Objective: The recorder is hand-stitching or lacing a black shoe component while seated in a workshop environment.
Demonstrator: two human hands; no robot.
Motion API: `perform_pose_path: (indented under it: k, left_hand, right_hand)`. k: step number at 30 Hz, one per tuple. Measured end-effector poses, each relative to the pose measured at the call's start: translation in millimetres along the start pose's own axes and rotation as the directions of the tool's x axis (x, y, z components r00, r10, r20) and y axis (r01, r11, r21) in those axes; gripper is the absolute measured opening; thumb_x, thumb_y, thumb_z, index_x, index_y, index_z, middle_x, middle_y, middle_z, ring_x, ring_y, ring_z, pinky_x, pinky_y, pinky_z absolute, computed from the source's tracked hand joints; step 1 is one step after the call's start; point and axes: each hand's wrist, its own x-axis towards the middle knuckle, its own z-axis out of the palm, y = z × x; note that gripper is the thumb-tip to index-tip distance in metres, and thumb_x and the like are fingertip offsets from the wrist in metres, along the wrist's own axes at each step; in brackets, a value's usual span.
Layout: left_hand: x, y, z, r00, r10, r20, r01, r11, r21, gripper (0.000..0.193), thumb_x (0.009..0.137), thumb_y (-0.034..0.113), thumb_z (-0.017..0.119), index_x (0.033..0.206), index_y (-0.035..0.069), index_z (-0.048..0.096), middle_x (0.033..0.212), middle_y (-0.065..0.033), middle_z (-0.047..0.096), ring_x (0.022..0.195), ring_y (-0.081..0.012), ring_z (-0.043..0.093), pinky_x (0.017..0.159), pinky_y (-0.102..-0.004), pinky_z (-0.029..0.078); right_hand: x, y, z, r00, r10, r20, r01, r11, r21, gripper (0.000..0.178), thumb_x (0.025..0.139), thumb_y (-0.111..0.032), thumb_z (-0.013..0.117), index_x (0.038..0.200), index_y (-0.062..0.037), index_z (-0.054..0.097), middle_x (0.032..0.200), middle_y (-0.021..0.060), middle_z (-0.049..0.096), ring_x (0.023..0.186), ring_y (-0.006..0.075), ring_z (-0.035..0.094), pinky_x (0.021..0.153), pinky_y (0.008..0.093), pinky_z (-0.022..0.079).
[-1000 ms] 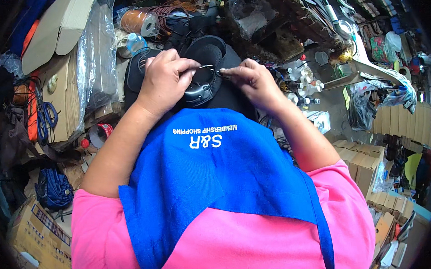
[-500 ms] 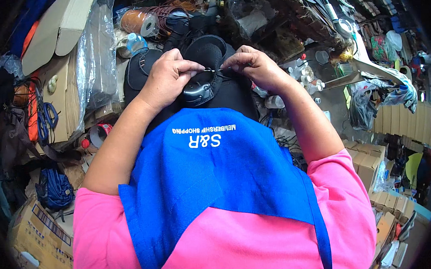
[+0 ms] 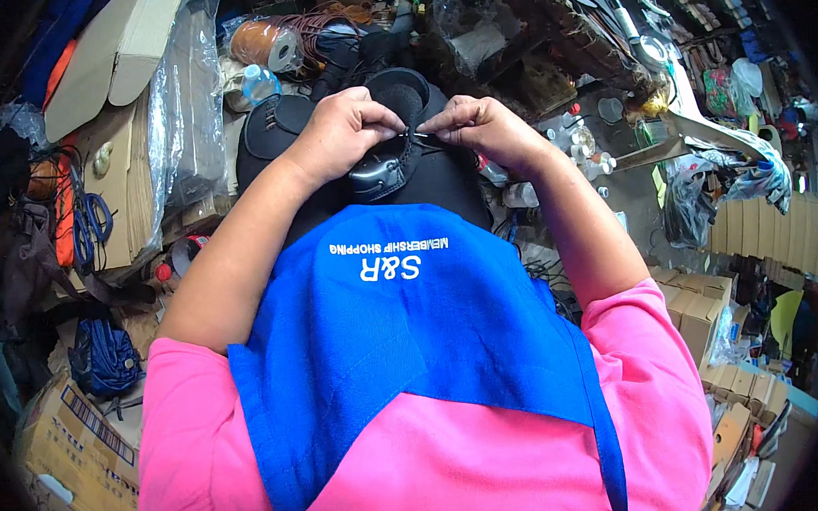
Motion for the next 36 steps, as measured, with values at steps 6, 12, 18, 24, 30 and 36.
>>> perform_pose_path:
  k: [6,12,18,24,30,36]
  left_hand:
    - [-16.7,24.3,-0.2,0.997,-0.064,-0.045,0.072,0.972,0.225,0.026,0.076,0.003,0.067,0.1,0.011,0.071,0.081,-0.0064,0.057,0.076,-0.0171,0.059,0.071,-0.0282,0.049]
    - [-9.6,10.9,5.8,0.949,-0.315,0.01,0.312,0.935,-0.167,0.024,0.077,0.002,0.066,0.101,0.001,0.067,0.078,-0.0007,0.062,0.072,-0.0083,0.057,0.071,-0.0247,0.048]
    - [6.0,8.6,12.1,0.96,-0.279,0.033,0.281,0.954,-0.102,0.014,0.075,0.003,0.069,0.087,0.001,0.064,0.076,-0.0001,0.062,0.07,-0.0066,0.056,0.066,-0.022,0.046]
    - [2.0,4.7,-4.2,0.999,-0.021,-0.032,0.026,0.983,0.182,0.009,0.073,0.007,0.072,0.076,0.001,0.064,0.078,-0.0029,0.058,0.072,-0.0098,0.056,0.067,-0.0257,0.045]
    - [-8.5,16.5,-9.1,0.99,-0.143,-0.012,0.142,0.963,0.228,0.011,0.079,0.008,0.064,0.086,0.0,0.063,0.083,-0.0078,0.06,0.078,-0.0143,0.059,0.071,-0.0288,0.047]
    - [6.5,33.0,2.8,0.995,-0.064,0.076,0.024,0.9,0.436,0.015,0.082,0.01,0.056,0.094,0.003,0.062,0.08,-0.0183,0.064,0.078,-0.0348,0.063,0.071,-0.041,0.049]
  right_hand:
    - [-13.5,-10.4,9.1,0.981,0.186,-0.063,-0.174,0.972,0.156,0.029,0.08,-0.007,0.069,0.109,-0.0098,0.069,0.088,0.0021,0.064,0.08,0.0093,0.058,0.075,0.0248,0.048]
    - [-6.8,-1.0,22.2,0.968,0.214,-0.13,-0.14,0.894,0.426,0.023,0.081,-0.007,0.07,0.103,-0.0021,0.067,0.087,0.0007,0.067,0.076,0.0059,0.059,0.072,0.0221,0.049]
    - [5.6,-8.0,22.8,0.965,0.216,-0.15,-0.158,0.933,0.324,0.013,0.079,-0.009,0.073,0.087,-0.0023,0.066,0.081,-0.0005,0.065,0.074,0.0057,0.057,0.069,0.0222,0.047]
    - [6.0,-1.4,13.2,0.978,0.159,-0.132,-0.121,0.96,0.254,0.012,0.078,-0.01,0.074,0.078,-0.0043,0.063,0.075,-0.0016,0.063,0.071,0.0048,0.055,0.065,0.0212,0.044]
    - [-6.9,7.0,10.1,0.974,0.191,-0.123,-0.128,0.91,0.394,0.014,0.078,-0.013,0.075,0.08,-0.004,0.065,0.086,-0.0009,0.059,0.077,0.0069,0.054,0.069,0.0223,0.043]
    - [-20.0,13.2,13.9,0.979,0.107,-0.174,-0.076,0.981,0.177,0.016,0.078,-0.015,0.075,0.087,-0.0043,0.066,0.09,-0.0014,0.054,0.08,0.0077,0.053,0.071,0.0226,0.043]
